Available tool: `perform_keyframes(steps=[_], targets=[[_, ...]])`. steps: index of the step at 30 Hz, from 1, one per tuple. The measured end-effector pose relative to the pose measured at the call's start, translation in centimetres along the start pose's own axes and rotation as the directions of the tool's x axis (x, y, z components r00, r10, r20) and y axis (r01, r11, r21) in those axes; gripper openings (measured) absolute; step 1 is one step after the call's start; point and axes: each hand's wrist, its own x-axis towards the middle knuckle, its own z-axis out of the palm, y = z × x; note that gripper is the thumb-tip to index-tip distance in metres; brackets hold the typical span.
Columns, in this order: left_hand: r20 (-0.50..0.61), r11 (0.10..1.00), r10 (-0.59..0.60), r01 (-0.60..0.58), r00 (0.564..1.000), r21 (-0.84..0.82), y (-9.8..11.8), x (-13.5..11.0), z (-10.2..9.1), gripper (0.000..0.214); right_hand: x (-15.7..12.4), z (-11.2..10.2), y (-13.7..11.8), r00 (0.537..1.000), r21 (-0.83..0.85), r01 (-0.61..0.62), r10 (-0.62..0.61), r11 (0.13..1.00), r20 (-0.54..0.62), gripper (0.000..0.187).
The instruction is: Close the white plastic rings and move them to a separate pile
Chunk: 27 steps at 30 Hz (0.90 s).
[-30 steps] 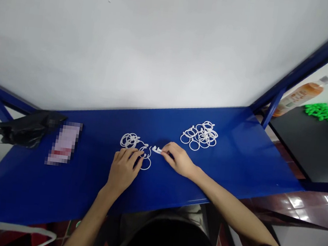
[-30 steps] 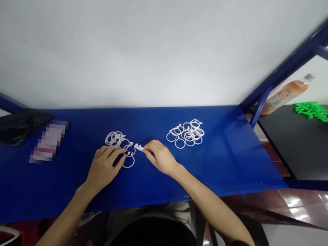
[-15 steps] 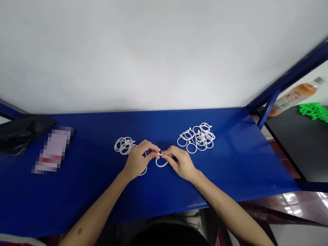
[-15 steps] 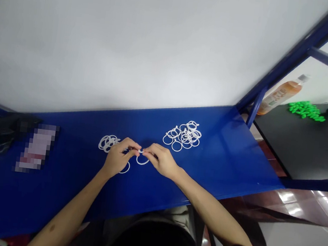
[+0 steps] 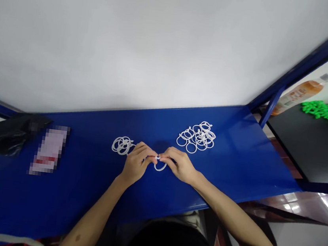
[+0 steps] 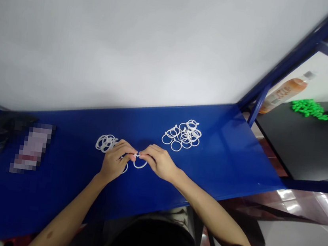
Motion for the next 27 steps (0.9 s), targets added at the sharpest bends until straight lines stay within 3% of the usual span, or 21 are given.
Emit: perform_keyframes(steps=[8,12,15,19,21,24,27], targets=[[0.140,0.999,-0.048,0.047,0.989,0.010,0.0,-0.3,-0.5,0.023,-0.2,0.0,0.5,0.993,-0.059,0.093,-0.088,0.994,0.084,0.020],[0.160,0.999,-0.036,0.033,0.986,0.017,0.3,-0.4,-0.5,0.025,-0.6,0.2,0.6,0.980,-0.135,0.154,-0.134,0.979,0.146,0.025],[0.153,0.998,-0.040,0.032,0.987,0.056,0.2,-0.2,-0.4,0.022,-0.6,0.6,0.7,0.985,-0.190,0.140,-0.118,0.972,0.123,0.024],[0.117,0.977,-0.086,0.061,0.989,0.204,-0.1,-0.2,-1.3,0.005,0.0,-0.3,1.5,0.999,-0.339,0.035,-0.044,0.940,-0.020,0.023],[0.129,0.948,-0.135,0.090,0.982,0.304,-0.1,-0.9,-2.3,0.010,0.2,-2.0,2.5,0.988,-0.450,-0.075,0.004,0.890,-0.157,0.025],[0.159,0.867,-0.221,0.120,0.962,0.483,0.3,-3.0,-4.0,0.019,0.1,-5.3,4.2,0.920,-0.581,-0.283,0.045,0.763,-0.389,0.027],[0.145,0.781,-0.296,0.152,0.944,0.606,0.6,-5.4,-4.8,0.027,-0.4,-7.8,5.6,0.860,-0.649,-0.407,0.030,0.642,-0.510,0.025]])
